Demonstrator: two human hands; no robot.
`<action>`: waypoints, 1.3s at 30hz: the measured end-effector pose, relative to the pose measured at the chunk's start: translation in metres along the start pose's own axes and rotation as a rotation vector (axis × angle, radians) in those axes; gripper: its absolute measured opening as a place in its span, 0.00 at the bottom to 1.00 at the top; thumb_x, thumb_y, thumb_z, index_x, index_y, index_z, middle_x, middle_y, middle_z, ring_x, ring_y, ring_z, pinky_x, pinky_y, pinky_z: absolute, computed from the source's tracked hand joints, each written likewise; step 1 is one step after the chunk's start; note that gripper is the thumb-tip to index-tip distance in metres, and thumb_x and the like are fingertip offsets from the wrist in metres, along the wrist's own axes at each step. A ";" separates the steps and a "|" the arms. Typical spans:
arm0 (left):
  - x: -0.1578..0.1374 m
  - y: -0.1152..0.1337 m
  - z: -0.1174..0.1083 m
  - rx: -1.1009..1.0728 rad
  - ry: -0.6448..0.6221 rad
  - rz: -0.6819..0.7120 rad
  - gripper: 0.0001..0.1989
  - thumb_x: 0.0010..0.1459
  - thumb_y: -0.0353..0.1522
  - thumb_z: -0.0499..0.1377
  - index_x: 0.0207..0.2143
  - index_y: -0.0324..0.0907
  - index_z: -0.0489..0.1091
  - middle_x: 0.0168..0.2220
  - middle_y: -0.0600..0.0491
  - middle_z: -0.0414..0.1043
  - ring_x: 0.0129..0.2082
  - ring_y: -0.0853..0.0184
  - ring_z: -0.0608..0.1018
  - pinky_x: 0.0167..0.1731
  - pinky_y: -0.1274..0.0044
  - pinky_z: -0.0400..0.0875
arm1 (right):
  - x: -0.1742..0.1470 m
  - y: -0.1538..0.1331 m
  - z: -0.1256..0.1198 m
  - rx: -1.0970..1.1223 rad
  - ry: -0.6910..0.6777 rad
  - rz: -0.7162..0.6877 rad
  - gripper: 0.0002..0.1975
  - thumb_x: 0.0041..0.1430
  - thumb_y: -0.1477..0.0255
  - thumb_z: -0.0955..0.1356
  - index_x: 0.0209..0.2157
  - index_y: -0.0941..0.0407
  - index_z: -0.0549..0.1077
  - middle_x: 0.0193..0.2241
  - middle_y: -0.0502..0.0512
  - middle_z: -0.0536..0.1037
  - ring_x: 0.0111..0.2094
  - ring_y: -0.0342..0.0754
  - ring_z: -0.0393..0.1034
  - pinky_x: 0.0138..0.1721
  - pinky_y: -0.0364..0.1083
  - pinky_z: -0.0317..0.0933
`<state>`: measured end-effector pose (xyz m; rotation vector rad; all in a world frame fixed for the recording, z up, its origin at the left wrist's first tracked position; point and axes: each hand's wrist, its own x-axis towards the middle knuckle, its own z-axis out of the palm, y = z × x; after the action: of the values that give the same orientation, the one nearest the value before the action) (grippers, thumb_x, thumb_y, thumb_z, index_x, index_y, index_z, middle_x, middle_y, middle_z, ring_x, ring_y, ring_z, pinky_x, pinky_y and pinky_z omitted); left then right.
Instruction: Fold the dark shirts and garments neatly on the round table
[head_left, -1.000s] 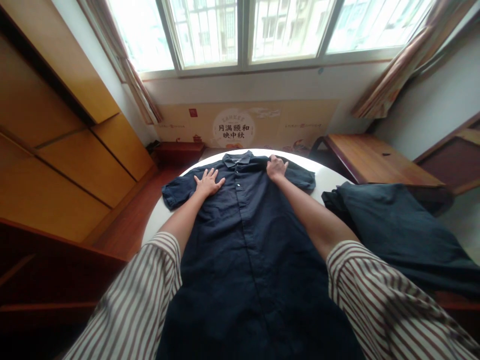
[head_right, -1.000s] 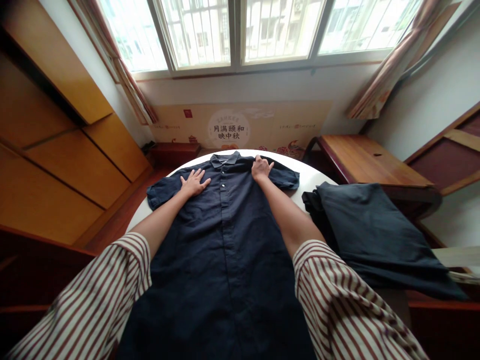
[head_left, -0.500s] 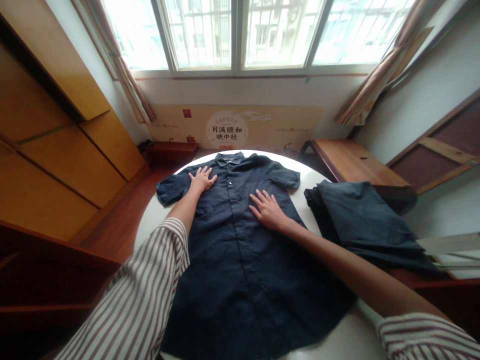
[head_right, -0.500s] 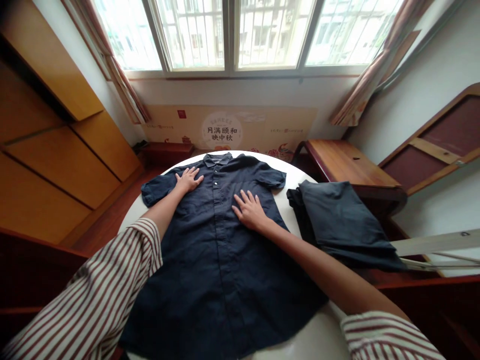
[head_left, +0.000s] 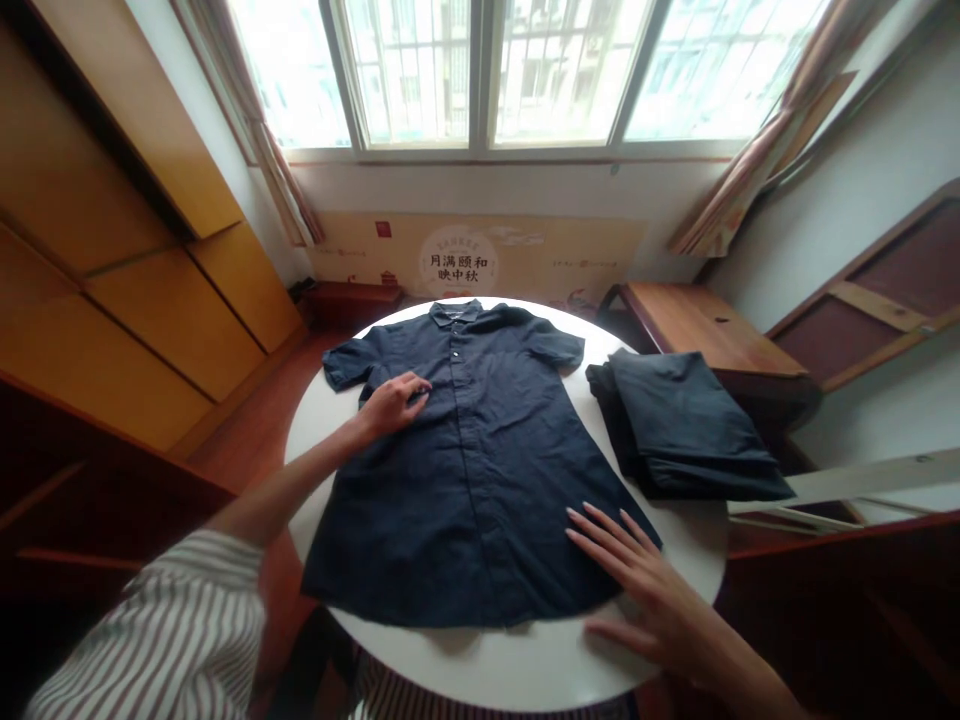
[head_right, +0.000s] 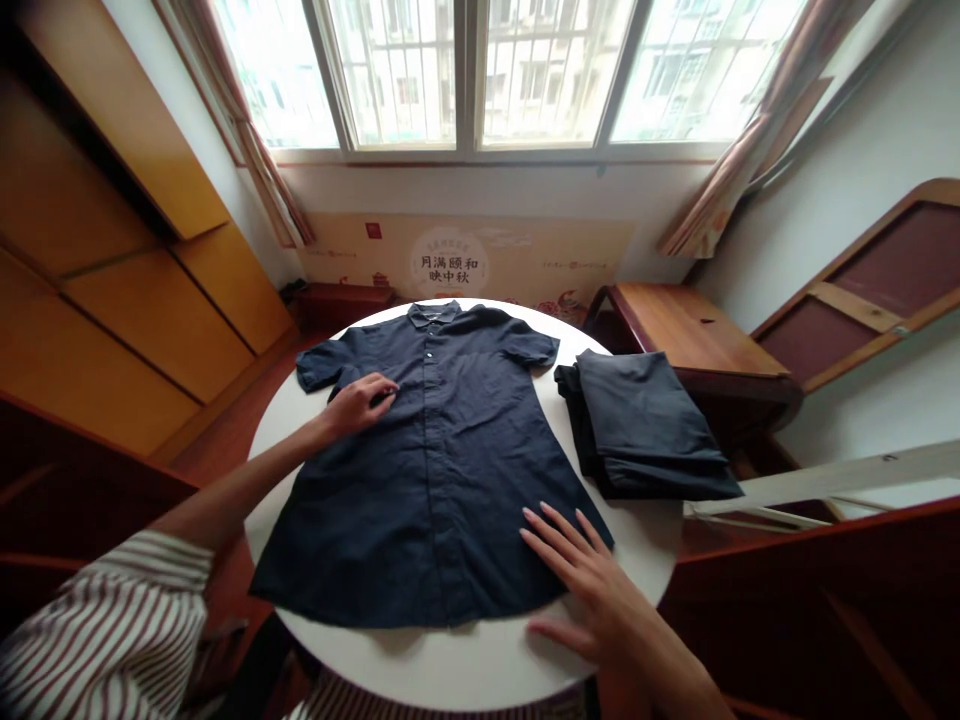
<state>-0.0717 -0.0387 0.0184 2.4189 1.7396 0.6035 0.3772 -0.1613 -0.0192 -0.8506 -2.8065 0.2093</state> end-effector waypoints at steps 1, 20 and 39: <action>-0.030 0.014 -0.007 -0.049 -0.006 0.080 0.13 0.67 0.35 0.53 0.48 0.42 0.73 0.46 0.48 0.74 0.45 0.63 0.77 0.50 0.73 0.70 | -0.011 0.004 0.000 -0.016 0.059 -0.003 0.38 0.63 0.59 0.68 0.69 0.52 0.53 0.65 0.63 0.64 0.65 0.61 0.57 0.61 0.66 0.59; -0.249 0.052 -0.034 0.072 -0.073 0.061 0.23 0.51 0.18 0.53 0.44 0.47 0.75 0.40 0.49 0.75 0.40 0.63 0.78 0.42 0.71 0.78 | -0.040 0.000 -0.001 -0.026 0.308 -0.143 0.28 0.63 0.80 0.61 0.63 0.52 0.66 0.43 0.58 0.81 0.44 0.55 0.76 0.47 0.56 0.72; -0.016 -0.077 -0.058 -0.679 0.583 -1.063 0.09 0.61 0.32 0.60 0.41 0.35 0.71 0.34 0.49 0.74 0.31 0.68 0.77 0.31 0.76 0.75 | 0.180 -0.069 -0.023 0.230 -0.066 -0.388 0.19 0.67 0.63 0.65 0.55 0.56 0.72 0.57 0.63 0.72 0.58 0.55 0.64 0.59 0.56 0.60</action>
<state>-0.1658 -0.0356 0.0442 0.7181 2.1440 1.4286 0.1993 -0.1149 0.0436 -0.2458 -2.8623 0.4915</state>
